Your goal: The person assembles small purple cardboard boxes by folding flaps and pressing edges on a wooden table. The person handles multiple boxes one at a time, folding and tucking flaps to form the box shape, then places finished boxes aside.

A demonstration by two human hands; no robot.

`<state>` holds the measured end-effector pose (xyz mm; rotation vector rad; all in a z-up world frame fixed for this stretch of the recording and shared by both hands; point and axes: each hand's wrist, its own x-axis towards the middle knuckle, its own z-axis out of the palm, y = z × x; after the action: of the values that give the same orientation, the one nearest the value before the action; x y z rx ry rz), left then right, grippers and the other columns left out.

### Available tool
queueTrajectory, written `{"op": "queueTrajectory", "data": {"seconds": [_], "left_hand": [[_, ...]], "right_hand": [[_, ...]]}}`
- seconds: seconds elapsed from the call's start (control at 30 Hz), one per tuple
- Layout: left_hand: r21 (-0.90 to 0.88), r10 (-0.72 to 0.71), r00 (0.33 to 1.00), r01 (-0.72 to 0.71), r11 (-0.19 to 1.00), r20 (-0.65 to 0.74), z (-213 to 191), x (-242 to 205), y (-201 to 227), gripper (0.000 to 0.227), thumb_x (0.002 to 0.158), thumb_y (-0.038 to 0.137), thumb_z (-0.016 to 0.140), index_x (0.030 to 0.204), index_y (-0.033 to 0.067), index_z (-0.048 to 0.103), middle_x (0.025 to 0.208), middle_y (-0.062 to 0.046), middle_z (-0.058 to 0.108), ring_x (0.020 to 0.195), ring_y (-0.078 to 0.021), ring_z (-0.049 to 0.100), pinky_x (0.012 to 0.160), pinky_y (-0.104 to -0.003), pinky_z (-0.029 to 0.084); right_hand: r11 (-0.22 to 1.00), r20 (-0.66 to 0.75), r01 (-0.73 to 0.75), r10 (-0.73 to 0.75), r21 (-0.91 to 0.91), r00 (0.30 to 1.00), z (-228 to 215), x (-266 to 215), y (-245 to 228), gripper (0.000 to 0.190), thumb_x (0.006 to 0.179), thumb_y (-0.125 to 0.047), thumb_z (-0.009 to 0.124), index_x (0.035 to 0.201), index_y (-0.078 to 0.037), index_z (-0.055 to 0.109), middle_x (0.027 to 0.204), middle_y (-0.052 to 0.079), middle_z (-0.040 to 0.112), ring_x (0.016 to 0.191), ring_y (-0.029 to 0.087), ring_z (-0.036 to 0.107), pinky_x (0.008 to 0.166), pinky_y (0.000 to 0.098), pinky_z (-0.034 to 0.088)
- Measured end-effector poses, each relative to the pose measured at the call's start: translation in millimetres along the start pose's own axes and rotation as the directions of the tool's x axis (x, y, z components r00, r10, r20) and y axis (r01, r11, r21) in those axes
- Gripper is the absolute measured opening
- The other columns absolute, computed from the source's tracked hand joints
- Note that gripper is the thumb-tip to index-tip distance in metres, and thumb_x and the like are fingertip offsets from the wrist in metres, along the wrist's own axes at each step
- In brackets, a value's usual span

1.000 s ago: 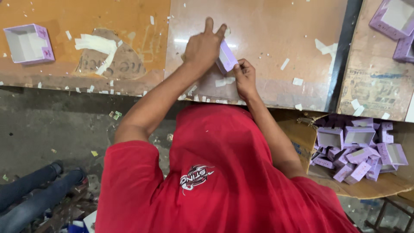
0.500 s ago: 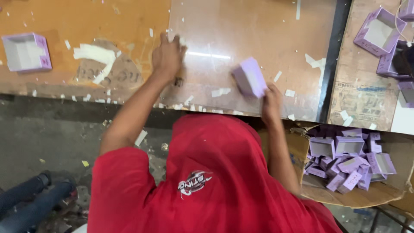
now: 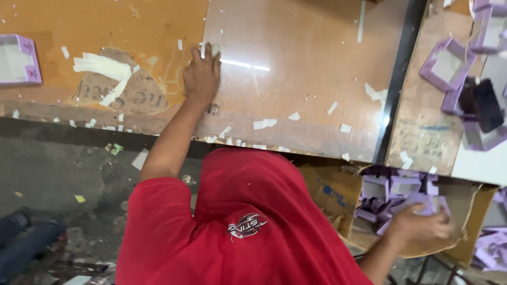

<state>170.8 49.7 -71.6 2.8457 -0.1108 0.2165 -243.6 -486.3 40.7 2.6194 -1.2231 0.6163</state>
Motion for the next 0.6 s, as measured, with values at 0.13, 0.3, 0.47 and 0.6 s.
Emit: {"op": "queueTrajectory", "data": {"seconds": [0.13, 0.3, 0.47, 0.6], "left_hand": [[0.213, -0.231, 0.962, 0.259, 0.942, -0.147, 15.6, 49.2, -39.6, 0.054, 0.097, 0.036, 0.063, 0.138, 0.0026, 0.053, 0.117, -0.018, 0.058, 0.073, -0.0286, 0.069, 0.057, -0.040, 0.056], [0.163, -0.384, 0.867, 0.449, 0.878, -0.319, 47.5, 63.8, -67.6, 0.034, 0.093, 0.035, 0.065, 0.114, 0.0088, 0.058, 0.102, -0.010, 0.062, 0.096, -0.0285, 0.065, 0.083, -0.042, 0.053], [0.178, -0.405, 0.867, 0.464, 0.868, -0.290, 37.8, 56.9, -70.0, 0.035, 0.091, 0.038, 0.063, 0.110, 0.0082, 0.060, 0.097, -0.010, 0.064, 0.092, -0.0276, 0.064, 0.079, -0.041, 0.053], [0.141, -0.477, 0.853, 0.510, 0.849, -0.212, 27.5, 74.3, -65.5, 0.031, 0.090, 0.038, 0.062, 0.109, 0.0133, 0.060, 0.100, -0.007, 0.065, 0.095, -0.0271, 0.064, 0.077, -0.044, 0.053]], "right_hand": [[0.821, 0.023, 0.290, -0.345, 0.492, 0.938, 32.3, -5.3, -155.1, 0.030, 0.096, -0.006, 0.064, 0.126, 0.000, 0.065, 0.127, 0.020, 0.062, 0.124, 0.038, 0.057, 0.108, 0.0490, 0.043], [0.256, -0.005, 0.343, -0.796, 0.904, 0.605, 23.4, -37.4, -395.5, 0.037, 0.089, -0.003, 0.071, 0.126, -0.004, 0.066, 0.134, 0.019, 0.060, 0.131, 0.038, 0.054, 0.113, 0.0461, 0.044], [-0.099, -0.249, 0.415, -0.913, 0.904, 0.325, 37.3, -17.0, -609.5, 0.047, 0.090, -0.006, 0.074, 0.134, -0.002, 0.061, 0.148, 0.022, 0.048, 0.134, 0.042, 0.051, 0.112, 0.0478, 0.045], [-0.113, -0.175, 0.272, -0.961, 0.956, 0.214, 97.6, 4.9, -786.4, 0.045, 0.088, -0.010, 0.073, 0.131, -0.005, 0.060, 0.154, 0.028, 0.039, 0.122, 0.038, 0.057, 0.084, 0.0427, 0.055]]}}
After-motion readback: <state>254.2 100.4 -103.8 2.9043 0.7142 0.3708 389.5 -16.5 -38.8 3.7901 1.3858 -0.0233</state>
